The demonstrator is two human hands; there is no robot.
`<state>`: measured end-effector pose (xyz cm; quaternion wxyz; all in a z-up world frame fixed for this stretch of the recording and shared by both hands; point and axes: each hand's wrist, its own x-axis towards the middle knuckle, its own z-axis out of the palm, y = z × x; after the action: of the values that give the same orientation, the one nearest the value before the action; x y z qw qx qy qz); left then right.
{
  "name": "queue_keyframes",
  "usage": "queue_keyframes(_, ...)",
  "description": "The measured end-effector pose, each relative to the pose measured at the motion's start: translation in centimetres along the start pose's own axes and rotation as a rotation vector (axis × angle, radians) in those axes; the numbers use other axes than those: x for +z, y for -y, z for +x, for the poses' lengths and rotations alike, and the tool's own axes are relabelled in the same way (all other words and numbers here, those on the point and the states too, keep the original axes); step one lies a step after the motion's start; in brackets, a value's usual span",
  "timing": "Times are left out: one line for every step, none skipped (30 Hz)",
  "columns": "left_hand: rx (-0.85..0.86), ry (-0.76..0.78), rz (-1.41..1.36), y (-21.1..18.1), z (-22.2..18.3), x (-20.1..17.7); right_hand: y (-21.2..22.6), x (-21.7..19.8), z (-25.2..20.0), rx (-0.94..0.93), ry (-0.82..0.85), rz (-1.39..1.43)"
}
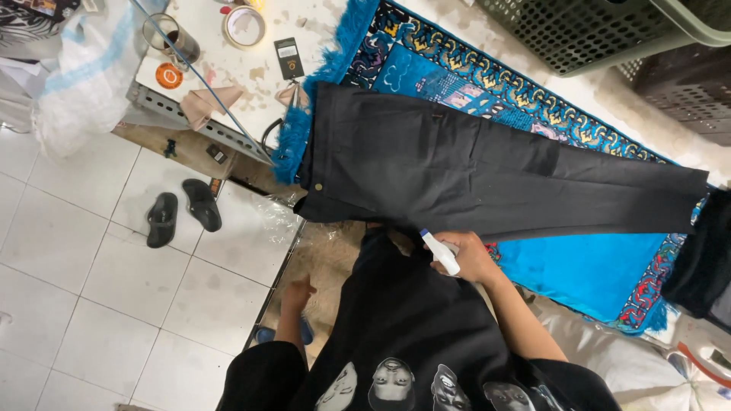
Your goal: Ironing and folding a pair of black pants on a work table in a factory setting.
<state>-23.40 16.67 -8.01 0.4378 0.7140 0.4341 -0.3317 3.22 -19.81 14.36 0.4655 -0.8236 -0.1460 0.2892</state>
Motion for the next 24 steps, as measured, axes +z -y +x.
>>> queue_keyframes(0.006,0.006,0.007,-1.6,0.0,-0.3,0.0,-0.2,-0.2,0.005,-0.010,0.000)
queue_keyframes(0.006,0.020,-0.061,-3.2,0.0,-0.6,-0.1,-0.3,-0.6,0.033,-0.026,0.030)
queue_keyframes(0.006,0.035,-0.130,-4.9,0.0,-0.8,-0.2,-0.6,-1.1,0.061,-0.043,0.061)
queue_keyframes(0.018,0.050,-0.111,-5.3,0.2,-1.2,-2.1,-1.1,-2.0,0.073,-0.068,0.063)
queue_keyframes(0.019,0.023,-0.138,-5.9,0.4,-1.4,-4.1,-1.7,-3.0,0.116,-0.093,-0.016)
queue_keyframes(0.019,-0.001,-0.165,-6.4,0.5,-1.5,-6.2,-2.3,-4.3,0.165,-0.117,-0.095)
queue_keyframes(0.030,0.017,-0.145,-6.1,0.8,-1.5,-7.4,-3.1,-5.6,0.182,-0.140,-0.091)
queue_keyframes(0.042,0.024,-0.126,-5.9,1.2,-1.6,-8.7,-3.9,-7.0,0.259,-0.236,-0.071)
queue_keyframes(0.054,0.032,-0.106,-5.7,1.5,-1.6,-9.9,-4.8,-8.6,0.337,-0.331,-0.050)
queue_keyframes(0.074,0.043,-0.091,-4.7,2.2,-1.6,-10.7,-5.5,-9.7,0.342,-0.358,-0.047)
queue_keyframes(0.314,0.044,0.373,-3.7,2.9,-1.6,-11.5,-6.2,-10.9,0.394,-0.434,-0.073)
queue_keyframes(0.552,0.033,0.838,-2.7,3.5,-1.7,-12.2,-6.9,-12.2,0.448,-0.509,-0.095)
queue_keyframes(0.573,0.038,0.853,-2.4,3.2,-1.5,-12.4,-7.5,-13.0,0.455,-0.533,-0.089)
queue_keyframes(0.292,0.045,0.609,-2.2,3.1,-1.2,-12.7,-8.2,-13.4,0.531,-0.587,-0.128)
queue_keyframes(0.015,0.048,0.360,-2.1,3.0,-0.9,-13.0,-9.0,-13.9,0.609,-0.639,-0.164)
queue_keyframes(0.032,0.047,0.370,-2.3,2.7,-0.4,-12.7,-9.9,-13.9,0.609,-0.658,-0.158)
queue_keyframes(-0.057,0.043,0.344,-2.5,2.3,0.1,-12.3,-10.9,-14.0,0.629,-0.702,-0.083)
queue_keyframes(-0.147,0.037,0.318,-2.6,2.0,0.7,-11.9,-11.9,-14.1,0.648,-0.743,-0.006)
queue_keyframes(-0.131,0.035,0.329,-3.3,0.9,1.9,-13.5,-12.8,-14.4,0.648,-0.761,0.002)
queue_keyframes(-0.218,-0.001,0.159,-4.1,0.0,3.0,-15.0,-13.7,-14.6,0.613,-0.792,-0.021)
queue_keyframes(-0.302,-0.035,-0.012,-4.9,-0.8,4.1,-16.5,-14.6,-14.7,0.579,-0.822,-0.043)
queue_keyframes(-0.287,-0.039,-0.004,-5.0,-0.3,5.6,-17.3,-15.7,-14.6,0.575,-0.837,-0.034)
queue_keyframes(-0.152,0.055,0.115,-5.2,0.3,7.1,-18.2,-16.8,-14.3,0.553,-0.842,-0.025)
queue_keyframes(-0.026,0.148,0.238,-5.1,0.5,8.4,-18.9,-17.6,-14.1,0.536,-0.840,-0.014)
